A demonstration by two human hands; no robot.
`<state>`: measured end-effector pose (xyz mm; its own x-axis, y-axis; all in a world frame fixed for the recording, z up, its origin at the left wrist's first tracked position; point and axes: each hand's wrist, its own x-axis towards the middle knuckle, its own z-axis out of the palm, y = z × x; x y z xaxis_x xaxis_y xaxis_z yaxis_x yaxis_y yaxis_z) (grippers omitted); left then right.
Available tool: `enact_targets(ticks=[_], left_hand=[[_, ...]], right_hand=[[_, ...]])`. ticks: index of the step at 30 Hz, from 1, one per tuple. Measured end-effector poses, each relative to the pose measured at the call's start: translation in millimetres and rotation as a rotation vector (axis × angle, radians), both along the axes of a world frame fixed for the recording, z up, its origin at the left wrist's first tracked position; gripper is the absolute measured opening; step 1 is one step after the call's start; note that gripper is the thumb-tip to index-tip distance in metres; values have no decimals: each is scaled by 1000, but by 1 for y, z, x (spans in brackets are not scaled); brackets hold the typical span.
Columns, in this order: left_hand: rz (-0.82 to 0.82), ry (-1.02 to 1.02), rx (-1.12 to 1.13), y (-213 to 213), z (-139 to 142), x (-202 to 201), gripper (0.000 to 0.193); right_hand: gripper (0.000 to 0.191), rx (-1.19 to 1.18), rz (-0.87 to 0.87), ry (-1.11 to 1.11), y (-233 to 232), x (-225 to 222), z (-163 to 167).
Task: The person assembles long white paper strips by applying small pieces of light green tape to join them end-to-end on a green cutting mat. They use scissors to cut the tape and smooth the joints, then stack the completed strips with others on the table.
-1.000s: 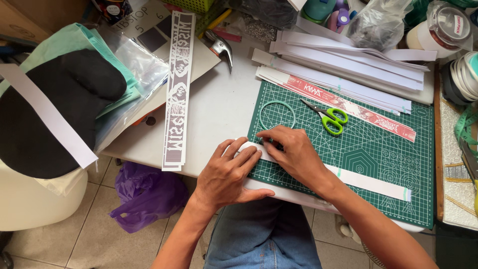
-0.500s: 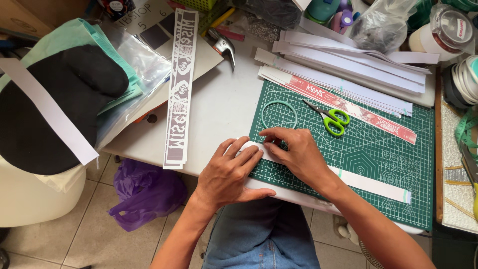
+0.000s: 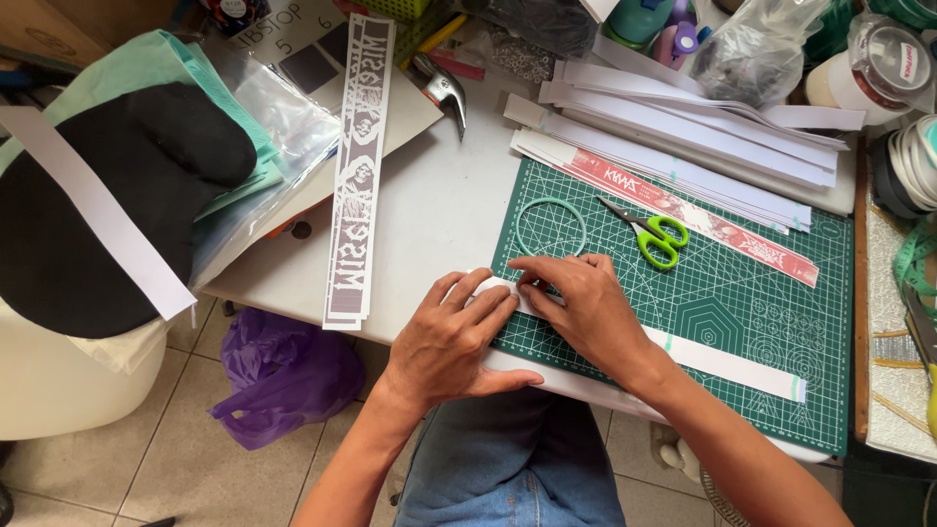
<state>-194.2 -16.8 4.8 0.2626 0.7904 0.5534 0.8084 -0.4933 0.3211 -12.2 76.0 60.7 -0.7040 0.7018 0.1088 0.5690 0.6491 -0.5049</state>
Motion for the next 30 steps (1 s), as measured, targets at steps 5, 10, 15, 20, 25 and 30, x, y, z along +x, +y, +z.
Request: enact_targets(ticks=[5, 10, 15, 20, 25, 30], left_hand=[[-11, -18, 10, 0, -1, -1, 86], [-18, -25, -14, 0, -4, -3, 90], [-27, -26, -15, 0, -3, -2, 92], [-25, -27, -11, -1, 2, -2, 97], [-18, 12, -24, 1, -1, -1, 99], [-18, 22, -43, 1, -3, 0, 99]], right_hand=[[35, 157, 69, -41, -8, 2, 1], [52, 352, 205, -116, -17, 6, -2], [65, 345, 201, -105, -20, 14, -7], [50, 65, 30, 46, -4, 25, -3], [40, 270, 135, -80, -7, 26, -8], [45, 422, 199, -233, -12, 27, -14]])
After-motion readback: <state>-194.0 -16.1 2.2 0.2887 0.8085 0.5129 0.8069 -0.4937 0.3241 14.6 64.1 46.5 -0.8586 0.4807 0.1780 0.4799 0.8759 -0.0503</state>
